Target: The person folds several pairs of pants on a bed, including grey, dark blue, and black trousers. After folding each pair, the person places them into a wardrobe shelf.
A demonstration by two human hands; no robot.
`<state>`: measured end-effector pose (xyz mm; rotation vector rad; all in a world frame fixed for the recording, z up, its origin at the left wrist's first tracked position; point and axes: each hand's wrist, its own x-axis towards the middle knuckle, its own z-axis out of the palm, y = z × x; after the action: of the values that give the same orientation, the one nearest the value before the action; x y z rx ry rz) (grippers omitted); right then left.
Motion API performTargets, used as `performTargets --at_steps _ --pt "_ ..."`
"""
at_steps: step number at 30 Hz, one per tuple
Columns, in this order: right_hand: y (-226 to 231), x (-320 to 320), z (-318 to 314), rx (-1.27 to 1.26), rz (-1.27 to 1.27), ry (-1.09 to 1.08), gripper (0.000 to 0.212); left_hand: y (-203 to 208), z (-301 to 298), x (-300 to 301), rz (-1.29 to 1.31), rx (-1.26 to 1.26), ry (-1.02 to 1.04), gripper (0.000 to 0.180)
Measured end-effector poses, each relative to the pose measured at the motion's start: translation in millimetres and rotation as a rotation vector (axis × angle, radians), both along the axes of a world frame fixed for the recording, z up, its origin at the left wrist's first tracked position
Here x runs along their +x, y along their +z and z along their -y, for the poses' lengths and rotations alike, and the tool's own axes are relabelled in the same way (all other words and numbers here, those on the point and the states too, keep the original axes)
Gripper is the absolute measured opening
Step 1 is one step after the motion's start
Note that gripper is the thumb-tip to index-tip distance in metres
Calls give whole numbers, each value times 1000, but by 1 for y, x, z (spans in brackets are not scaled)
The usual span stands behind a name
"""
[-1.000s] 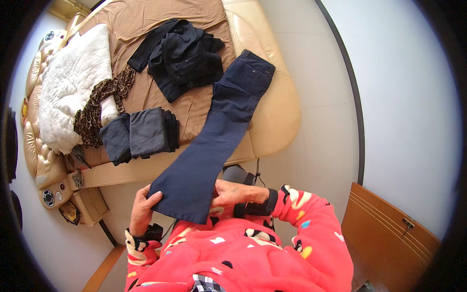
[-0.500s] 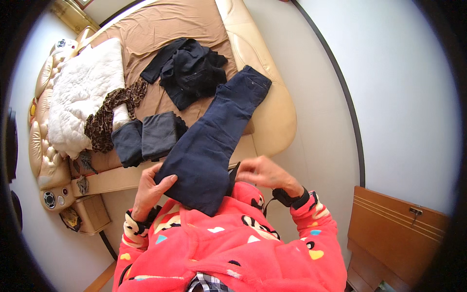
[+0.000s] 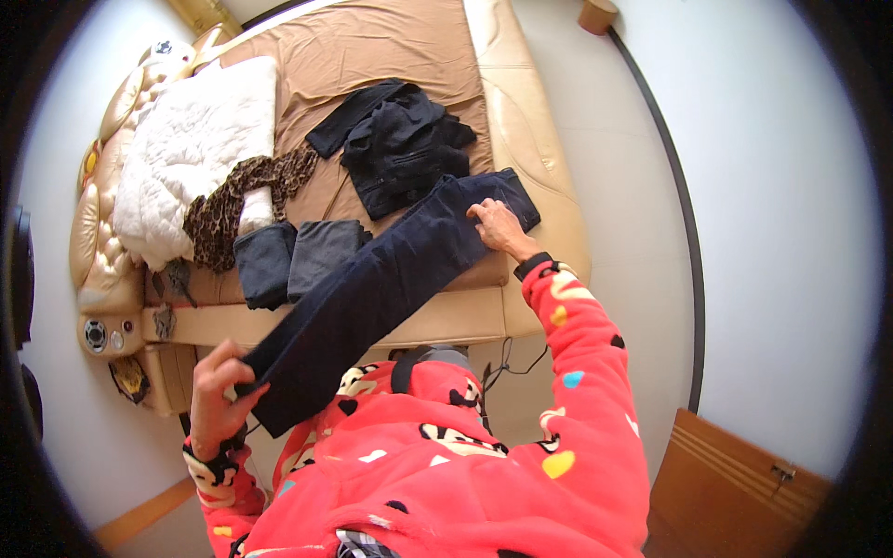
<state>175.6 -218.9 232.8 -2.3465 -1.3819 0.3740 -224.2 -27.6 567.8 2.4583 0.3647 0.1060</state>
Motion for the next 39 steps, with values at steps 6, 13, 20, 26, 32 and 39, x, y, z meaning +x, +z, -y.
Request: performTargets --at_steps 6,13,20,26,32,39 --pt "-88 53 -75 -11 145 162 41 9 35 -10 -62 -30 -26 22" --pt "-140 96 -111 -424 342 355 22 25 55 -23 -76 -125 39 30" --pt "-129 126 -98 -406 340 677 19 32 70 -63 205 60 617 24" --pt "-42 158 -54 -209 -396 571 20 39 25 -154 329 201 864 27" --pt "5 127 34 -106 -701 124 27 35 -12 -194 651 14 1035 26" --pt "-84 -15 66 -191 -455 206 54 36 -6 -142 456 94 526 28"
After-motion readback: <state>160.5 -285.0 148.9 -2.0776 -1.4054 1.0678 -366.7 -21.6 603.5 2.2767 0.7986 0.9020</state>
